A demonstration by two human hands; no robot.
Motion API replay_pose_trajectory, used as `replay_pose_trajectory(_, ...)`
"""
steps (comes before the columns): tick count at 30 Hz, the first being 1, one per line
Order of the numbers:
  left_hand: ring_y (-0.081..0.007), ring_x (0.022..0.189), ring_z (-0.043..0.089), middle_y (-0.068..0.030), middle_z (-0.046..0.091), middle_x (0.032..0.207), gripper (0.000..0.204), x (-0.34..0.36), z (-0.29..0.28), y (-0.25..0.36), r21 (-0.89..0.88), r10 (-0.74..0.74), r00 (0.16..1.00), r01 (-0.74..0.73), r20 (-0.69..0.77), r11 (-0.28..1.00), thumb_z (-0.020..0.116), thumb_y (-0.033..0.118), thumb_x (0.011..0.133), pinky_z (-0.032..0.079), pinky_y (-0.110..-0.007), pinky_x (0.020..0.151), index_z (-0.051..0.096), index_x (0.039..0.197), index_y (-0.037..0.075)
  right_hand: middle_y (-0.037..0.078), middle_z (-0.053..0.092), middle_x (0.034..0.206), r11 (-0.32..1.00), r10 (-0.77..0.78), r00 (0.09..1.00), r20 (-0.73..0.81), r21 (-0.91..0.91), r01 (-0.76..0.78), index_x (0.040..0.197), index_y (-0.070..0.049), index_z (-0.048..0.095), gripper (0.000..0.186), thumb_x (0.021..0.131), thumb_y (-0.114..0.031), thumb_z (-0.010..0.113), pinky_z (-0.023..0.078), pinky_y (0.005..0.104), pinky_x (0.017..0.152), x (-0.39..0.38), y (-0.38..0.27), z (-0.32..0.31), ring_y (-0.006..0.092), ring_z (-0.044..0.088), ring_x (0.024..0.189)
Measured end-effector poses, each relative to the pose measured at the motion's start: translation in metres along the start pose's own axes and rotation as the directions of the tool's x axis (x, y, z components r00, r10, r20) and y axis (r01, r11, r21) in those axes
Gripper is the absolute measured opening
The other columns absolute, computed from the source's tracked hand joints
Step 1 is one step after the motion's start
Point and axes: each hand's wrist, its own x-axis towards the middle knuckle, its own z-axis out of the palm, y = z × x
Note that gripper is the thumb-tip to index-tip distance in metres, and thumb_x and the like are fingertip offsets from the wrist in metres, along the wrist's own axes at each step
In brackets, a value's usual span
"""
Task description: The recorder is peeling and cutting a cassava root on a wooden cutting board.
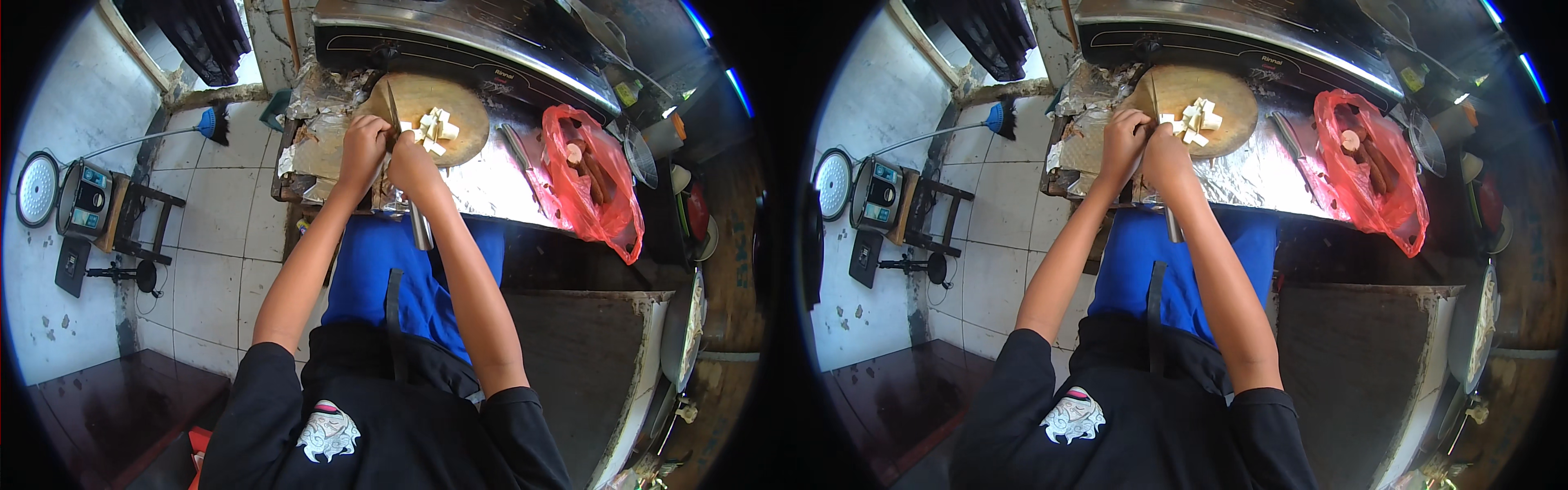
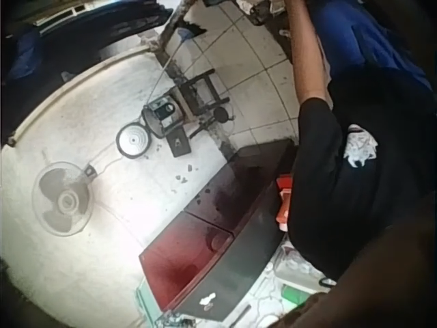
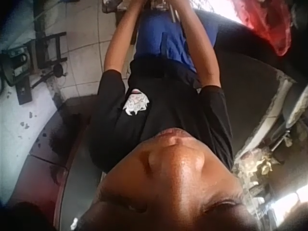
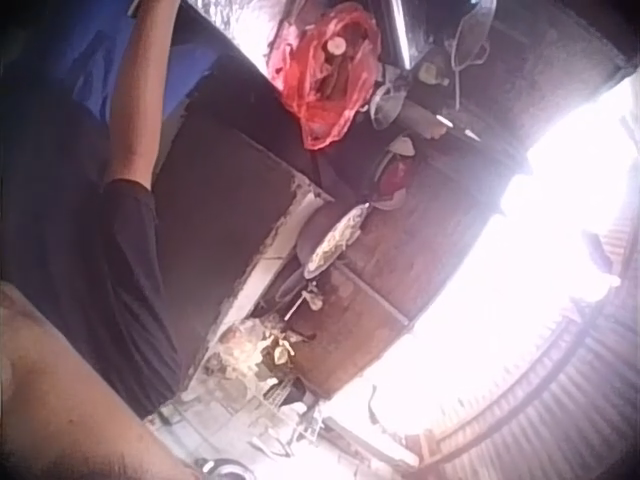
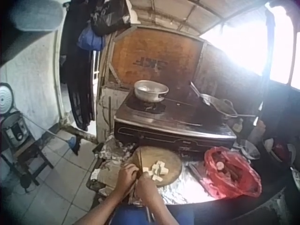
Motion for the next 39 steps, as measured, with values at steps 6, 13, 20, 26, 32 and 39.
replay_pose_trajectory(6, -0.0337, 0.085, 0.057, -0.0143, 0.062, 0.081, 0.001, -0.005, 0.001, -0.001, 0.091, 0.006, 0.999, -0.009, 0.032, 0.996, 0.061, 0.001, 0.077, 0.045, -0.042, 0.077, 0.062, 0.078, 0.0, 0.036, 0.061, 0.075, 0.993, 0.11, 0.981, 0.158, -0.056, -0.103, 0.101, 0.015, 0.044, 0.027, 0.083, -0.005, 0.044, 0.052, 0.0488, 0.06, -0.003, 0.0, -0.021, 0.0444, 0.066, 0.066)
replay_pose_trajectory(13, -0.0367, 0.085, 0.058, -0.0164, 0.065, 0.085, 0.013, 0.002, 0.009, 0.003, 0.054, -0.067, 0.997, 0.069, -0.041, 0.996, 0.059, 0.005, 0.085, 0.046, -0.042, 0.076, 0.066, 0.095, -0.001, 0.032, 0.062, 0.077, 0.995, -0.042, 0.996, -0.079, -0.097, 0.034, 0.095, 0.009, 0.045, 0.019, 0.086, -0.008, 0.046, 0.051, 0.0461, 0.052, -0.036, 0.013, -0.047, 0.0374, 0.065, 0.058)
replay_pose_trajectory(20, -0.0289, 0.113, 0.058, -0.02, 0.06, 0.121, 0.05, 0.019, -0.001, 0.028, -0.744, -0.654, 0.658, 0.633, 0.373, 0.213, 0.034, 0.035, 0.102, 0.045, -0.039, 0.097, 0.048, 0.127, -0.007, -0.001, 0.042, 0.06, 0.759, 0.054, 0.978, 0.2, 0.628, -0.171, 0.107, -0.001, 0.045, 0.022, 0.094, -0.017, 0.051, 0.037, 0.0257, 0.039, -0.056, -0.011, -0.079, 0.0081, 0.041, 0.043)
replay_pose_trajectory(26, -0.0324, 0.118, 0.054, -0.024, 0.053, 0.129, 0.064, 0.037, -0.017, 0.057, -0.646, -0.351, 0.546, 0.58, 0.761, -0.497, 0.019, 0.044, 0.102, 0.042, -0.046, 0.103, 0.038, 0.133, -0.009, -0.002, 0.043, 0.063, 0.552, 0.029, 0.945, 0.327, 0.783, -0.287, 0.125, -0.004, 0.041, 0.034, 0.095, -0.017, 0.05, 0.036, 0.0238, 0.039, -0.053, 0.0, -0.056, 0.0057, 0.041, 0.046)
replay_pose_trajectory(32, -0.0317, 0.116, 0.057, -0.0229, 0.056, 0.127, 0.058, 0.044, 0.001, 0.042, -0.642, -0.529, 0.394, 0.621, 0.752, -0.45, 0.023, 0.038, 0.103, 0.044, -0.042, 0.102, 0.042, 0.132, -0.008, 0.001, 0.047, 0.063, 0.646, 0.224, 0.966, -0.127, 0.761, -0.05, 0.108, -0.001, 0.045, 0.02, 0.094, -0.016, 0.048, 0.039, 0.0267, 0.037, -0.043, 0.02, -0.039, 0.0092, 0.044, 0.044)
replay_pose_trajectory(39, -0.0268, 0.125, 0.05, -0.0166, 0.053, 0.135, 0.045, 0.065, 0.011, 0.042, 0.111, -0.378, 0.739, 0.385, 0.557, 0.916, 0.039, 0.032, 0.1, 0.038, -0.041, 0.106, 0.052, 0.132, 0.003, -0.004, 0.04, 0.056, 0.511, 0.375, 0.897, -0.233, 0.86, 0.009, 0.104, -0.007, 0.044, 0.011, 0.098, -0.016, 0.046, 0.035, 0.0237, 0.036, -0.081, 0.044, -0.062, 0.0056, 0.038, 0.041)
